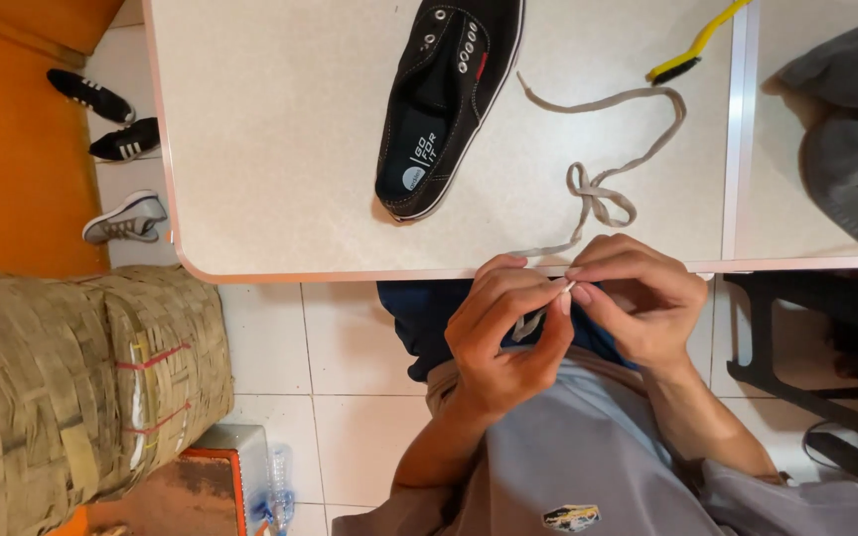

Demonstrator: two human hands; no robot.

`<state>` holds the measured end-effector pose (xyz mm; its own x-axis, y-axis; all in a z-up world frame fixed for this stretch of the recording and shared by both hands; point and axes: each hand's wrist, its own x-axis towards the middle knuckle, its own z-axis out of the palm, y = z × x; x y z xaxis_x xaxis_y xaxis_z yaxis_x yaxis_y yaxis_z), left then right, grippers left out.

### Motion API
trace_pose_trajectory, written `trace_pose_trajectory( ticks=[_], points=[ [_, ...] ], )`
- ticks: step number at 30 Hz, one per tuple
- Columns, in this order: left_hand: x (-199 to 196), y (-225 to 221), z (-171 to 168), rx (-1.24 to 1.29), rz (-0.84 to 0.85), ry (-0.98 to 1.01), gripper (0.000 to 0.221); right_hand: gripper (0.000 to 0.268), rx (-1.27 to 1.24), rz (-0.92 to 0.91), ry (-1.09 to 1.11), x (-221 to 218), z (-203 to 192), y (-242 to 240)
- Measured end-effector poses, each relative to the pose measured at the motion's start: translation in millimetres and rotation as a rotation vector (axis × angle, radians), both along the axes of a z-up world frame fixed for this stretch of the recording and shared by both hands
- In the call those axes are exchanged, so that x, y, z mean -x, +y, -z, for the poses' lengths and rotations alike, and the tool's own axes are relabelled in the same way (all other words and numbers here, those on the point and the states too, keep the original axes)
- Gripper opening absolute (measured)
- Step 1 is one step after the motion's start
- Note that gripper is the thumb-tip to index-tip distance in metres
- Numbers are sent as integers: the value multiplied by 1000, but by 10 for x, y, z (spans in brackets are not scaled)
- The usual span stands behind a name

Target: The person is lacing a black sneaker by threading a grey shoelace through the eyelets.

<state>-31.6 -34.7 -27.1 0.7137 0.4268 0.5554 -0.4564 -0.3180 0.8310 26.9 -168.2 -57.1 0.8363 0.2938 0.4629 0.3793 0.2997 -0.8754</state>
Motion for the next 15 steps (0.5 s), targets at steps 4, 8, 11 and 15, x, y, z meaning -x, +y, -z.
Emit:
trace_pose_trajectory(
  ticks=[4, 8, 11, 15],
  points=[
    [3, -14, 48, -65, -4, -14, 11, 8, 13, 42, 12, 86, -31, 19],
    [-66, -27, 57, -155, -60, -81, 13, 6, -36, 19, 26, 20, 16, 16],
    [-53, -34, 39, -214, -102, -104, 15, 7, -72, -37, 74, 8, 39, 2],
    [-65, -20, 34, -253, -127, -112, 13, 8, -54, -75, 59, -42, -28, -2]
  ],
)
